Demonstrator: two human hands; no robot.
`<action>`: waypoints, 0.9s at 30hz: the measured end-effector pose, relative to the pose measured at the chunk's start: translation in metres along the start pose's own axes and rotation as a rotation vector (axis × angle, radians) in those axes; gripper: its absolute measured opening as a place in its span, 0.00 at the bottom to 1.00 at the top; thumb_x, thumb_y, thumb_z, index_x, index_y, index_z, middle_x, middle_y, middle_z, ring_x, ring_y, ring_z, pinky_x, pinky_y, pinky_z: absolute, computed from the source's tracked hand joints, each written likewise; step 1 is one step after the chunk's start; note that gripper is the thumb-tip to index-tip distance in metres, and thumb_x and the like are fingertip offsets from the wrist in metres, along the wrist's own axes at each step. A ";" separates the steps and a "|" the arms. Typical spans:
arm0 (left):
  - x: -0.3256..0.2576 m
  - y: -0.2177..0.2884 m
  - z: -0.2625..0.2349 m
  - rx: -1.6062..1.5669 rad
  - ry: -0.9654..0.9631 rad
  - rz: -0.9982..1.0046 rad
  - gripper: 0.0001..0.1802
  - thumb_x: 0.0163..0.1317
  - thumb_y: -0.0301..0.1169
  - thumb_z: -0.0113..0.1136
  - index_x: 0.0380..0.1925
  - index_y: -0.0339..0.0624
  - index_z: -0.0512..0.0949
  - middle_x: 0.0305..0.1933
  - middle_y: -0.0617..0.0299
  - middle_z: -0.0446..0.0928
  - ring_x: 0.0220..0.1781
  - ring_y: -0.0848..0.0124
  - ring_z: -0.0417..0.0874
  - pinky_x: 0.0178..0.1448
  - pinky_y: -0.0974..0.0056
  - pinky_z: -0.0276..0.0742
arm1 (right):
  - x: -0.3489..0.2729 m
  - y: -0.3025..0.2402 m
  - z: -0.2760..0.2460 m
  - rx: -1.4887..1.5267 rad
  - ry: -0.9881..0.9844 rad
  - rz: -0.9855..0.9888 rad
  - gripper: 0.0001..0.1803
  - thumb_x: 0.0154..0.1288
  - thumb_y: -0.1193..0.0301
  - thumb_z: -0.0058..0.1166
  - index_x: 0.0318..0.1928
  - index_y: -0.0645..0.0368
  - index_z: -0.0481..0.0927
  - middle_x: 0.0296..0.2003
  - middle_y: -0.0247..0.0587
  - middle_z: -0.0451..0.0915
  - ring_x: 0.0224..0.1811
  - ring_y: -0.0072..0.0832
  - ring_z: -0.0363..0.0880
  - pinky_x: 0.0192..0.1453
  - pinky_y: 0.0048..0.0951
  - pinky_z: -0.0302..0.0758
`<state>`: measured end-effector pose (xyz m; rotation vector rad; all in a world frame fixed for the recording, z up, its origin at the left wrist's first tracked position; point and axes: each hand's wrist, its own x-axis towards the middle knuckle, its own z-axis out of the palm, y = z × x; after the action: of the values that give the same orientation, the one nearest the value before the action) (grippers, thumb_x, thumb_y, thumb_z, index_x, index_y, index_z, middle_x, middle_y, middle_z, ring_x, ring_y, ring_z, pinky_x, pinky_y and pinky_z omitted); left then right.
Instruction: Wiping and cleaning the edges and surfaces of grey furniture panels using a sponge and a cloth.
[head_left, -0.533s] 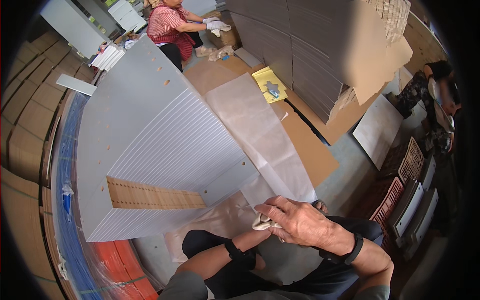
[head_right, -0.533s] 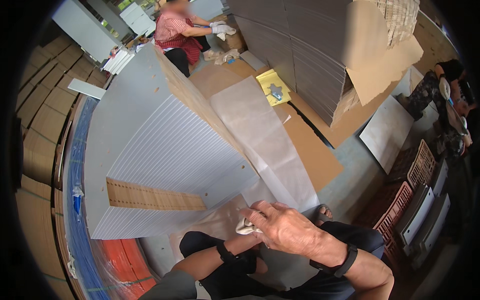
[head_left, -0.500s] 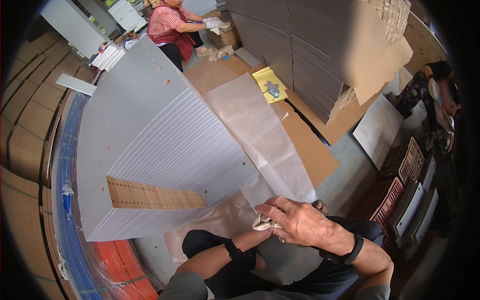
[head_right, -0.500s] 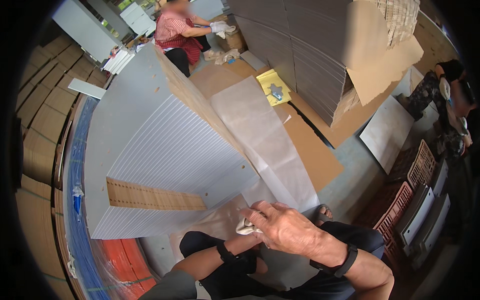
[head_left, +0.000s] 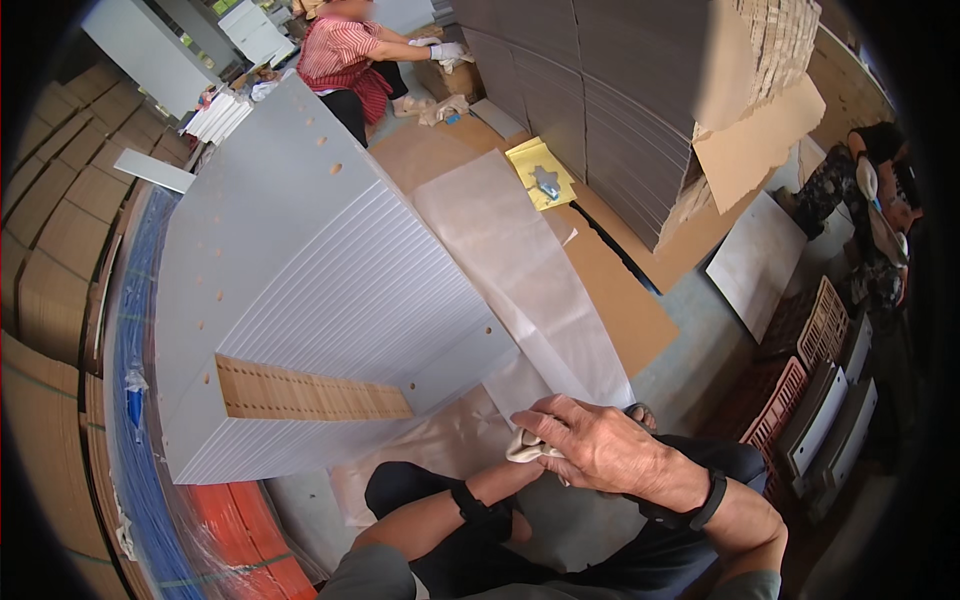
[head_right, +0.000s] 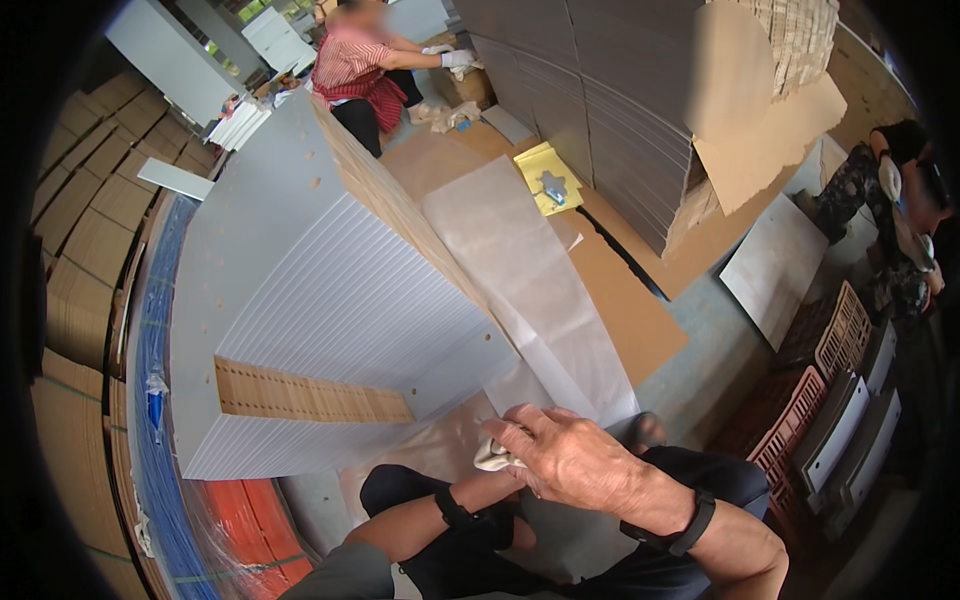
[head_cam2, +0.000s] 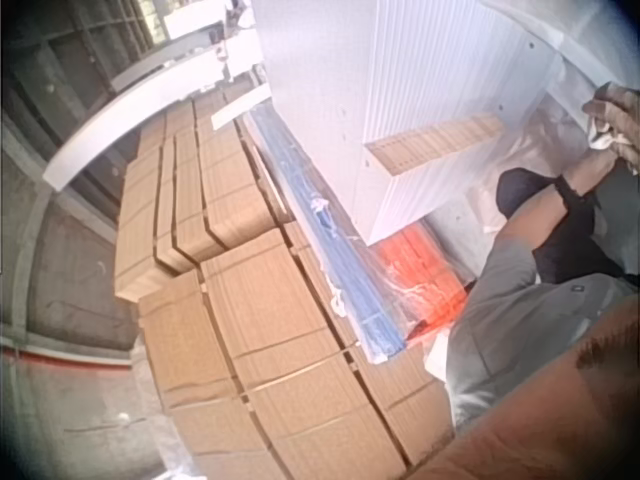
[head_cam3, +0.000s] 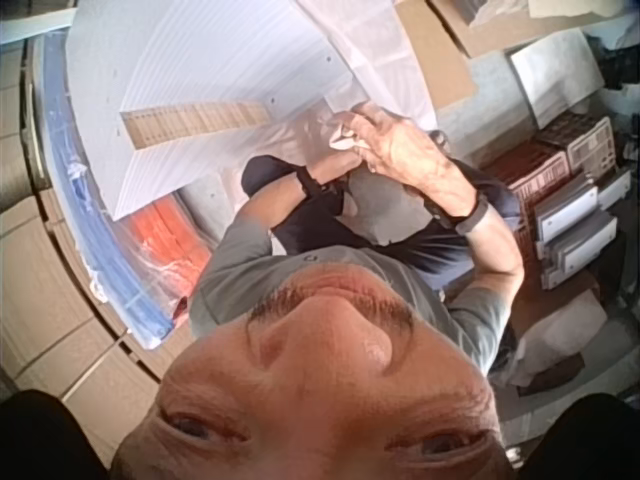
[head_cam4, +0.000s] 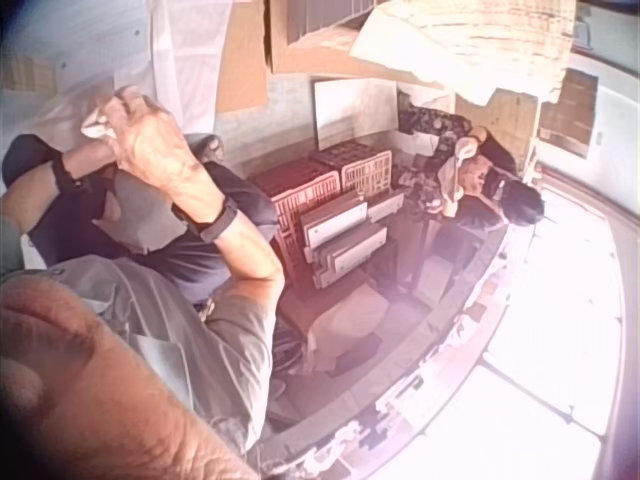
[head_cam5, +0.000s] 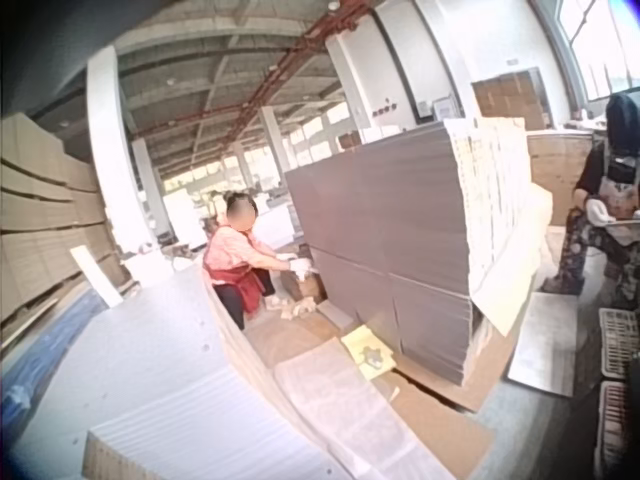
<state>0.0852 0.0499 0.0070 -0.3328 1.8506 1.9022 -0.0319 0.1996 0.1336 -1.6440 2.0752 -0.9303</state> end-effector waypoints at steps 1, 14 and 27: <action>0.000 0.001 0.000 0.003 -0.001 0.002 0.15 0.73 0.41 0.60 0.51 0.43 0.78 0.48 0.63 0.79 0.52 0.70 0.80 0.55 0.63 0.79 | 0.000 0.000 0.000 0.006 0.002 0.002 0.33 0.61 0.69 0.69 0.66 0.60 0.73 0.55 0.49 0.77 0.49 0.45 0.86 0.59 0.42 0.83; -0.006 0.018 0.001 0.038 -0.023 0.034 0.15 0.73 0.41 0.60 0.50 0.43 0.79 0.47 0.63 0.80 0.51 0.70 0.81 0.55 0.63 0.78 | 0.000 0.002 0.004 -0.032 0.075 -0.043 0.34 0.59 0.69 0.70 0.66 0.54 0.74 0.53 0.43 0.78 0.46 0.44 0.87 0.46 0.40 0.89; -0.020 0.030 0.020 0.031 -0.148 0.041 0.15 0.73 0.42 0.60 0.49 0.43 0.80 0.45 0.64 0.80 0.49 0.70 0.81 0.54 0.62 0.78 | 0.001 -0.003 0.004 -0.034 0.025 -0.028 0.30 0.62 0.68 0.68 0.64 0.58 0.74 0.53 0.46 0.78 0.44 0.44 0.88 0.44 0.39 0.89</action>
<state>0.0911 0.0669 0.0439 -0.1403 1.7995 1.8696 -0.0276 0.1970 0.1333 -1.6905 2.1007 -0.9339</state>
